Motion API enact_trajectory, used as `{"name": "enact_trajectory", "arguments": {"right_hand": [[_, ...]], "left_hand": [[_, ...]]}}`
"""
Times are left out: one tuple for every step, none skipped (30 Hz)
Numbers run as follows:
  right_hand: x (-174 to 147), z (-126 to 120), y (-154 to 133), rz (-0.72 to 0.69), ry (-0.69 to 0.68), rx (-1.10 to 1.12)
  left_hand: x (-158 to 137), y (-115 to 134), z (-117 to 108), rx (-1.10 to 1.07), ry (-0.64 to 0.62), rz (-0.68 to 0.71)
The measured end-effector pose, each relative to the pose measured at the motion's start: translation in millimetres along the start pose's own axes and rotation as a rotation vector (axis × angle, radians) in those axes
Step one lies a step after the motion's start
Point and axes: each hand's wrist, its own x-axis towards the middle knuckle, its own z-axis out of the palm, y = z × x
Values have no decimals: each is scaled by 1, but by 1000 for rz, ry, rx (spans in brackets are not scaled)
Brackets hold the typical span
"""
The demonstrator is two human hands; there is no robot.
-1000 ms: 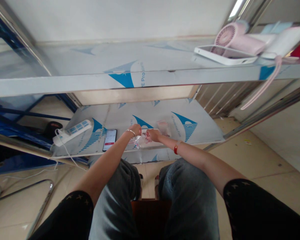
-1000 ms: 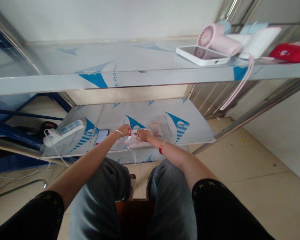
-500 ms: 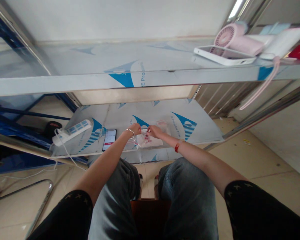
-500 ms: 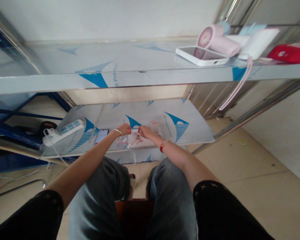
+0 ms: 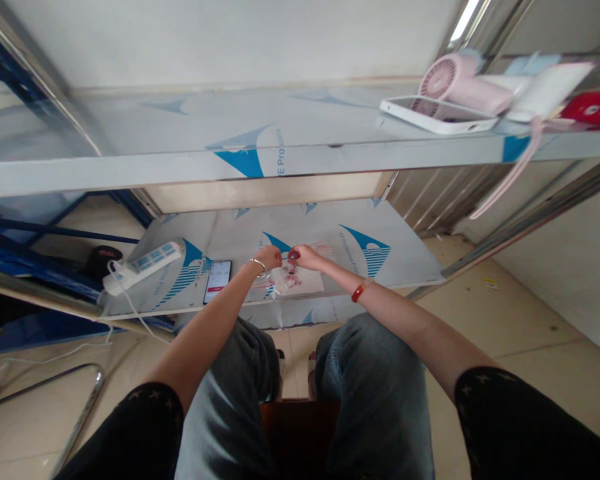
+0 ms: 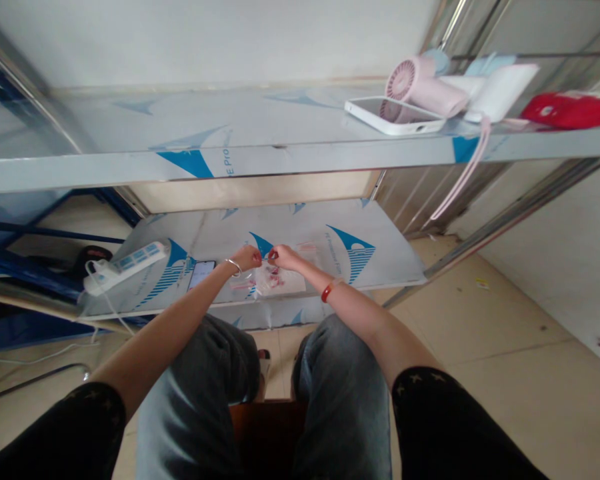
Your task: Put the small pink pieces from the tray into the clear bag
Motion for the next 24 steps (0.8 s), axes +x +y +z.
{"name": "enact_trajectory", "arguments": {"right_hand": [[0, -1, -1, -1, 1, 6], [0, -3, -1, -4, 7, 14], [0, -5, -1, -8, 17, 23], [0, -7, -1, -11, 28, 31], [0, -10, -1, -12, 38, 39], [-1, -14, -1, -16, 43, 45], [-2, -18, -2, -22, 43, 52], [-3, -22, -2, -27, 36, 59], [-4, -26, -2, -29, 23, 69], [-5, -31, -3, -28, 6, 81], [-7, -35, -5, -23, -17, 97], [-9, -39, -6, -14, -45, 115], [-12, -43, -8, -1, -74, 137], [-14, -46, -9, 11, -99, 163], [-17, -49, -11, 24, -120, 195], [-19, -51, -12, 40, -131, 232], [-22, -53, -14, 61, -127, 271], [-25, -54, -15, 85, -114, 314], [-27, -54, -17, 112, -98, 356], [-30, -55, -19, 138, -82, 396], [-32, -55, -21, 160, -70, 432], [-33, -54, -23, 177, -61, 462], [-34, -55, -25, 188, -55, 482], [-35, -55, -27, 193, -46, 493]], "left_hand": [[0, 0, -1, -6, 4, 0], [0, 0, -2, -16, 13, 2], [0, 0, -3, -32, 21, 6], [0, -1, -4, -57, 30, 11], [0, -1, -5, -89, 36, 18], [0, -2, -6, -130, 42, 21], [0, -3, -7, -176, 50, 20], [0, -4, -8, -227, 59, 18], [0, -5, -9, -276, 69, 17], [0, -7, -10, -324, 84, 14], [0, -8, -11, -372, 96, 16], [0, -9, -12, -422, 105, 18], [-1, -10, -13, -474, 111, 23], [-1, -11, -14, -528, 116, 29], [-2, -12, -15, -586, 119, 37], [-3, -12, -16, -644, 120, 47], [-3, -13, -17, -702, 121, 54], [-4, -13, -18, -761, 119, 61], [-5, -13, -18, -823, 117, 66], [-5, -13, -19, -887, 117, 69], [-6, -13, -20, -953, 121, 71], [-6, -13, -21, -1018, 128, 74], [-7, -12, -21, -1083, 134, 80], [-7, -12, -22, -1142, 143, 86]]}}
